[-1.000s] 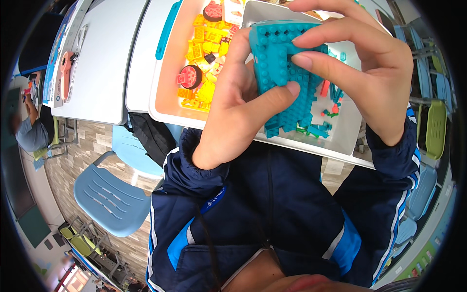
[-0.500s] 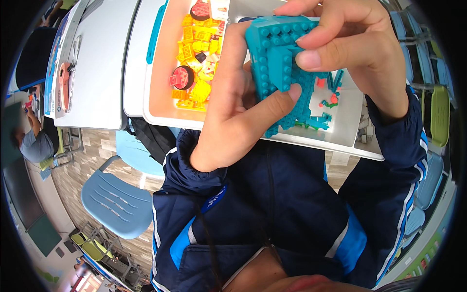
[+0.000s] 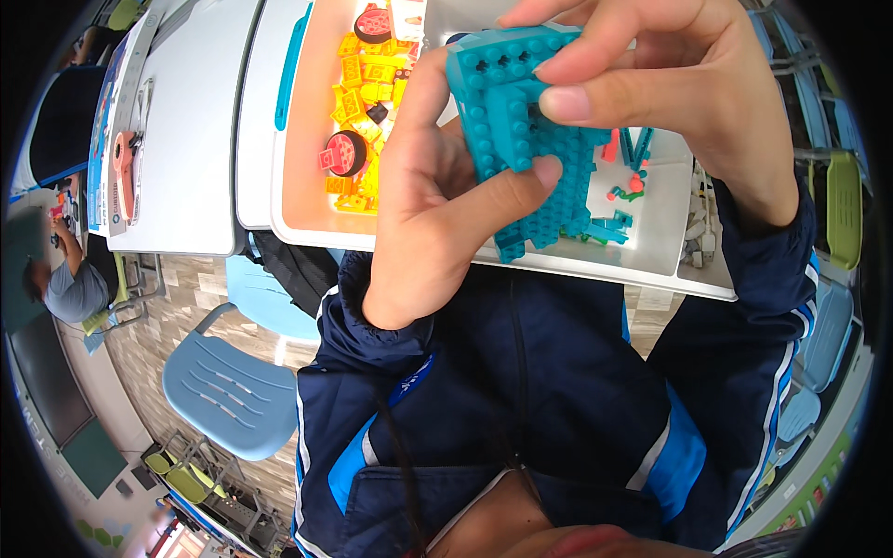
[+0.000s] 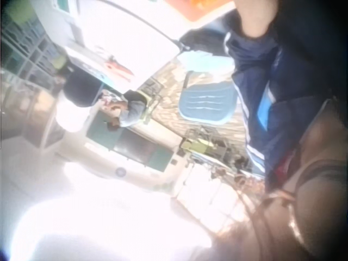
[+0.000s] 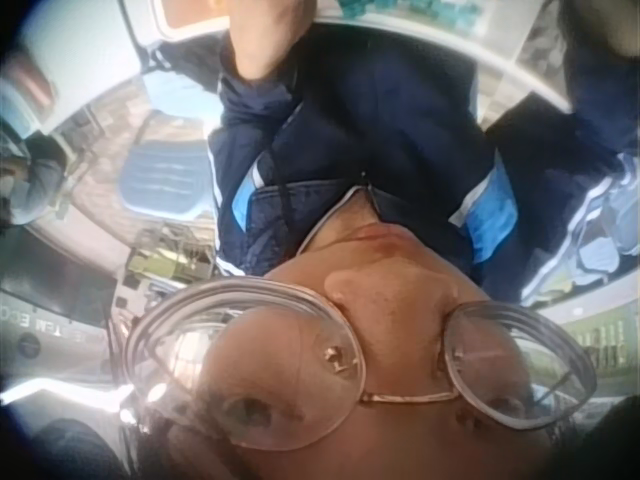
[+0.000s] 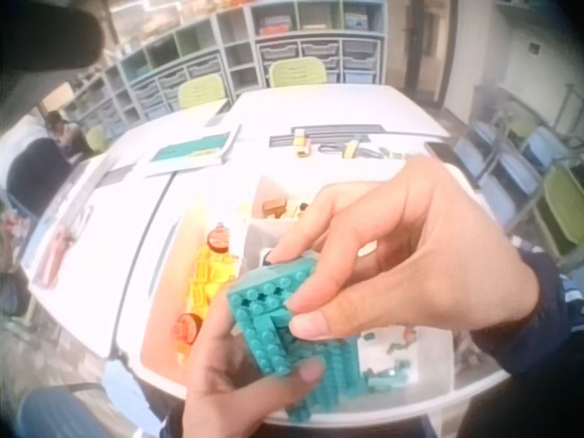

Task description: The person assembles teal plastic building bricks by hand, repeatedly picking up small pieces from a compartmentalized tray and attaching them to a larger base plate. The person rotates the structure to access different sides and continues adding pieces throughout the clip.

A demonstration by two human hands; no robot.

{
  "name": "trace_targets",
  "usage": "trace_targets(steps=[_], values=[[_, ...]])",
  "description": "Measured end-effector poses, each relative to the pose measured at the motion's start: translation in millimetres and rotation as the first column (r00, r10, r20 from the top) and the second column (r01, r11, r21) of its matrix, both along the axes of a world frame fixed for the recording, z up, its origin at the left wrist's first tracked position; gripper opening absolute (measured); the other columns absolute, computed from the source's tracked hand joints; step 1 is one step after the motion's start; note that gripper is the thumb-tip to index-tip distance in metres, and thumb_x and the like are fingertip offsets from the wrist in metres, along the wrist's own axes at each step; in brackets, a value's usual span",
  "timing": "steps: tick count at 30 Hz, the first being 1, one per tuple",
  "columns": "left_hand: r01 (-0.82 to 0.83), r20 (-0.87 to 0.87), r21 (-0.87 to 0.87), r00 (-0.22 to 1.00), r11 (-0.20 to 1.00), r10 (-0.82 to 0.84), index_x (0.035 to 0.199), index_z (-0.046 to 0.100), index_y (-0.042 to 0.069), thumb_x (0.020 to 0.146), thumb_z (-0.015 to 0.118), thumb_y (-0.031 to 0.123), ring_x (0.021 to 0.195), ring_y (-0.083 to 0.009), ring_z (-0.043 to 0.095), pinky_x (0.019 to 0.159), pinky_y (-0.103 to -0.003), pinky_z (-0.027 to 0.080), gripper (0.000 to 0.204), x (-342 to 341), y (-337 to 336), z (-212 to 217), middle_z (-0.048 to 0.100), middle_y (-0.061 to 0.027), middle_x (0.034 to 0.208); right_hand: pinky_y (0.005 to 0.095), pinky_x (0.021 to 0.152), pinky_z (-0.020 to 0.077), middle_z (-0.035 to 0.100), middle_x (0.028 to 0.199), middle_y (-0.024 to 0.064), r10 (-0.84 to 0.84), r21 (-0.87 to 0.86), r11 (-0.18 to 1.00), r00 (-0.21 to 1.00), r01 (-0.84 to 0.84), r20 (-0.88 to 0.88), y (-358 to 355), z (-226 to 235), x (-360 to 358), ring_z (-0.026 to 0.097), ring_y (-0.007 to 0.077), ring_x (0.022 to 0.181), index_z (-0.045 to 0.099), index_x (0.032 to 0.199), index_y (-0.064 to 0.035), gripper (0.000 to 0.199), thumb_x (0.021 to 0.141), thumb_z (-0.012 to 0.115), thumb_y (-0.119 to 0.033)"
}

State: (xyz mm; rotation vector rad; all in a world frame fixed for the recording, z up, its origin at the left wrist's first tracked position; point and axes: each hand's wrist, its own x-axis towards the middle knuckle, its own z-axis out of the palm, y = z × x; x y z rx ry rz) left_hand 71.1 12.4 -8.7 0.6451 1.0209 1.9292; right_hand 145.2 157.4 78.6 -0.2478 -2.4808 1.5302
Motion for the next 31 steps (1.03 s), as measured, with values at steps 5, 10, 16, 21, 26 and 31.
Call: trace_targets(steps=[5, 10, 16, 21, 26, 31], values=[[-0.071, -0.01, 0.003, 0.997, 0.997, 0.071, 0.13, 0.035, 0.002, 0.076, 0.058, -0.01, 0.106, -0.0215, 0.056, 0.091, -0.033, 0.044, 0.06, 4.3, -1.1, 2.1, 0.057, -0.0127, 0.113, 0.0298, 0.068, 0.0534, 0.064, 0.1, 0.0156, 0.066, -0.099, 0.992, 0.987, -0.081, -0.15, 14.6, -22.6, -0.2, 0.062, 0.0191, 0.08, 0.071, 0.079, -0.0025, 0.011, 0.069, 0.077, -0.003], [-0.105, -0.079, 0.015, 0.991, 0.994, 0.106, 0.13, 0.038, 0.002, 0.073, 0.06, -0.009, 0.11, -0.0231, 0.054, 0.094, -0.034, 0.042, 0.061, 6.0, 0.2, 0.7, 0.056, -0.0122, 0.114, 0.0311, 0.074, 0.0524, 0.064, 0.097, 0.0147, 0.002, -0.03, 1.0, 1.0, -0.002, 0.012, 2.9, 2.2, 1.2, 0.062, 0.0192, 0.084, 0.071, 0.078, -0.0026, 0.011, 0.069, 0.077, -0.003], [-0.058, 0.004, 0.02, 0.998, 0.998, 0.058, 0.13, 0.039, 0.002, 0.073, 0.062, -0.009, 0.109, -0.0227, 0.054, 0.093, -0.034, 0.042, 0.062, 5.9, -2.2, 5.4, 0.057, -0.012, 0.115, 0.0345, 0.083, 0.0478, 0.063, 0.101, 0.0182, 0.111, -0.156, 0.979, 0.983, -0.134, -0.149, 21.4, -17.9, -3.2, 0.061, 0.0225, 0.091, 0.071, 0.077, -0.0015, 0.012, 0.067, 0.077, -0.001], [-0.018, 0.013, 0.01, 1.0, 1.0, 0.017, 0.13, 0.039, 0.002, 0.074, 0.062, -0.009, 0.108, -0.0223, 0.056, 0.093, -0.033, 0.042, 0.062, 3.5, -2.0, 2.9, 0.057, -0.0121, 0.115, 0.0357, 0.087, 0.045, 0.064, 0.102, 0.0193, -0.151, 0.002, 0.989, 0.988, 0.151, -0.039, -19.0, 12.3, -4.4, 0.06, 0.024, 0.097, 0.071, 0.079, -0.0012, 0.013, 0.068, 0.077, -0.001], [-0.045, -0.013, 0.008, 0.999, 0.999, 0.045, 0.131, 0.038, 0.001, 0.074, 0.061, -0.01, 0.108, -0.0221, 0.056, 0.093, -0.033, 0.042, 0.062, 7.3, -1.5, 2.0, 0.057, -0.013, 0.116, 0.0354, 0.085, 0.0453, 0.066, 0.095, 0.0189, 0.086, -0.428, 0.897, 0.993, -0.114, -0.084, 29.7, -22.7, -5.7, 0.06, 0.0239, 0.095, 0.071, 0.08, -0.0007, 0.011, 0.07, 0.075, -0.001], [0.059, -0.143, -0.024, 0.988, 0.998, -0.062, 0.133, 0.027, 0.007, 0.079, 0.056, -0.012, 0.104, -0.0181, 0.057, 0.09, -0.029, 0.043, 0.064, 1.2, 1.2, 0.3, 0.057, -0.0115, 0.111, 0.0364, 0.085, 0.0456, 0.066, 0.093, 0.0188, 0.117, -0.497, 0.864, 0.992, -0.082, 0.038, 28.1, 3.5, -1.4, 0.061, 0.0235, 0.092, 0.071, 0.082, -0.0011, 0.012, 0.072, 0.075, -0.008]])
